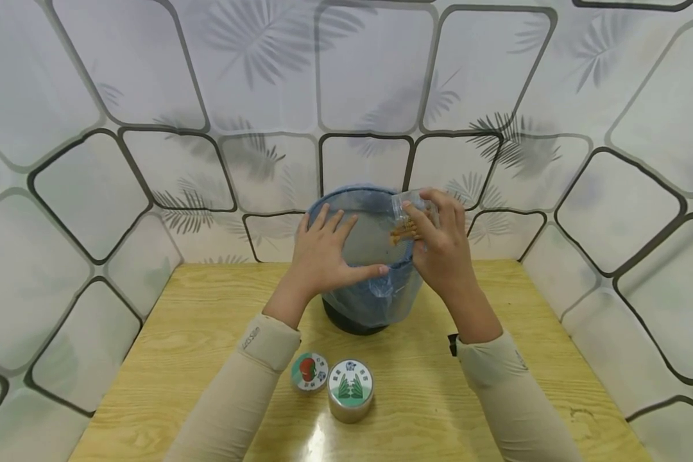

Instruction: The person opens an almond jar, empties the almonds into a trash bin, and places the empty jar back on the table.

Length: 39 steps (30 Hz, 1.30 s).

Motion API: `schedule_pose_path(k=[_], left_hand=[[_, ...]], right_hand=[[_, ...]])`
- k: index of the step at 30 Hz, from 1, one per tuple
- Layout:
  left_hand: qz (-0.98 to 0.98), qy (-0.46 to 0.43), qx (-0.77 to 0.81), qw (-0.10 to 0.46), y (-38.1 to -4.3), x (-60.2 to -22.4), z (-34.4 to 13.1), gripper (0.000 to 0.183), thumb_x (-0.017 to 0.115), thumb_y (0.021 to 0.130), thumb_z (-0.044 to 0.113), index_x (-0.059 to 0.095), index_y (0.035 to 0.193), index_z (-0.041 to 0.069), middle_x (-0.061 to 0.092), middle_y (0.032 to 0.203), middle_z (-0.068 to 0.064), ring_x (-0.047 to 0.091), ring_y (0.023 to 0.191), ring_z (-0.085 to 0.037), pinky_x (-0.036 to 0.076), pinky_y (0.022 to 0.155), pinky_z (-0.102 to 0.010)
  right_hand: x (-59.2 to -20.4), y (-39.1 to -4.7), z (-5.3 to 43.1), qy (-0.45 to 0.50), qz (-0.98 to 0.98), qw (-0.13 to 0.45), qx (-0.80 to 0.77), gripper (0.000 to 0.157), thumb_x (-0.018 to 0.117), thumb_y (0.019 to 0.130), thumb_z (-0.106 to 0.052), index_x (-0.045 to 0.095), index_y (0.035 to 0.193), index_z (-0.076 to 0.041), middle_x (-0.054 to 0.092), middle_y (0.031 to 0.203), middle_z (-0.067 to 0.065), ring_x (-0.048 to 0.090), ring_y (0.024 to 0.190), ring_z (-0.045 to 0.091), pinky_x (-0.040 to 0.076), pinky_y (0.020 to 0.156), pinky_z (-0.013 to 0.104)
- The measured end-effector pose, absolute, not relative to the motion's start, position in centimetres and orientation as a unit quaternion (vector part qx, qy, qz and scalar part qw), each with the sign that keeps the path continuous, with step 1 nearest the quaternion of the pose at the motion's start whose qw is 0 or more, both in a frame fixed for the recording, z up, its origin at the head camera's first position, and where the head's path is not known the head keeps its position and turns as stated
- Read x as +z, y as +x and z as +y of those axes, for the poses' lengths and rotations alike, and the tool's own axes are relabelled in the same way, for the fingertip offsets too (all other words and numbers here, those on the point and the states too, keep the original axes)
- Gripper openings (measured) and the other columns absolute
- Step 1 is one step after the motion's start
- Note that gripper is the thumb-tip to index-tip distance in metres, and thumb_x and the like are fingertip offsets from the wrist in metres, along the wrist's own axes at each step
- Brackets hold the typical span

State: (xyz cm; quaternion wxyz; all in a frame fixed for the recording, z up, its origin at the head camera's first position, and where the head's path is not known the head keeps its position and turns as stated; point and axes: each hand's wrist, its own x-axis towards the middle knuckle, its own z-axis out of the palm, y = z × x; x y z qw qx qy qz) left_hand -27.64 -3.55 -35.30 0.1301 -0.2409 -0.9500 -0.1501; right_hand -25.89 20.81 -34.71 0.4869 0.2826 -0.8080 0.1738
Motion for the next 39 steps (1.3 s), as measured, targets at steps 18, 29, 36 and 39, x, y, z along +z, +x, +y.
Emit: schedule_pose_path(k=[18, 29, 36, 39], left_hand=[[-0.949, -0.242, -0.155, 0.13, -27.62, -35.22, -3.59, 0.118, 0.056, 0.078, 0.095, 0.039, 0.166, 0.018, 0.037, 0.171, -0.016, 0.014, 0.166, -0.041, 0.01, 0.128, -0.074], [-0.951, -0.241, -0.146, 0.13, -27.57, -35.07, -3.47, 0.118, 0.055, 0.078, 0.096, 0.037, 0.167, 0.02, 0.037, 0.171, -0.016, 0.014, 0.166, -0.04, 0.01, 0.128, -0.074], [-0.95, -0.241, -0.147, 0.133, -27.61, -35.15, -3.47, 0.118, 0.056, 0.078, 0.096, 0.04, 0.166, 0.018, 0.038, 0.171, -0.016, 0.015, 0.165, -0.041, 0.011, 0.127, -0.075], [-0.95, -0.242, -0.146, 0.13, -27.65, -35.18, -3.56, 0.119, 0.055, 0.078, 0.096, 0.039, 0.166, 0.019, 0.037, 0.171, -0.015, 0.015, 0.165, -0.041, 0.011, 0.127, -0.075]], right_hand=[[-34.74, -26.01, 20.47, 0.296, -0.804, 0.489, 0.162, 0.066, 0.051, 0.08, 0.032, 0.071, 0.131, -0.006, 0.05, 0.143, 0.022, 0.045, 0.134, 0.044, 0.043, 0.115, 0.056], [-34.73, -26.13, 20.64, 0.314, -0.801, 0.49, 0.135, 0.07, 0.052, 0.08, 0.035, 0.07, 0.133, -0.007, 0.053, 0.145, 0.021, 0.046, 0.142, 0.042, 0.046, 0.114, 0.054], [-34.41, -25.94, 20.71, 0.33, -0.817, 0.462, 0.102, 0.077, 0.045, 0.078, 0.036, 0.067, 0.138, -0.007, 0.052, 0.15, 0.021, 0.044, 0.148, 0.041, 0.049, 0.115, 0.052], [-34.26, -26.02, 20.61, 0.342, -0.817, 0.454, 0.097, 0.077, 0.046, 0.079, 0.036, 0.066, 0.14, -0.006, 0.053, 0.152, 0.022, 0.045, 0.149, 0.042, 0.048, 0.118, 0.053]])
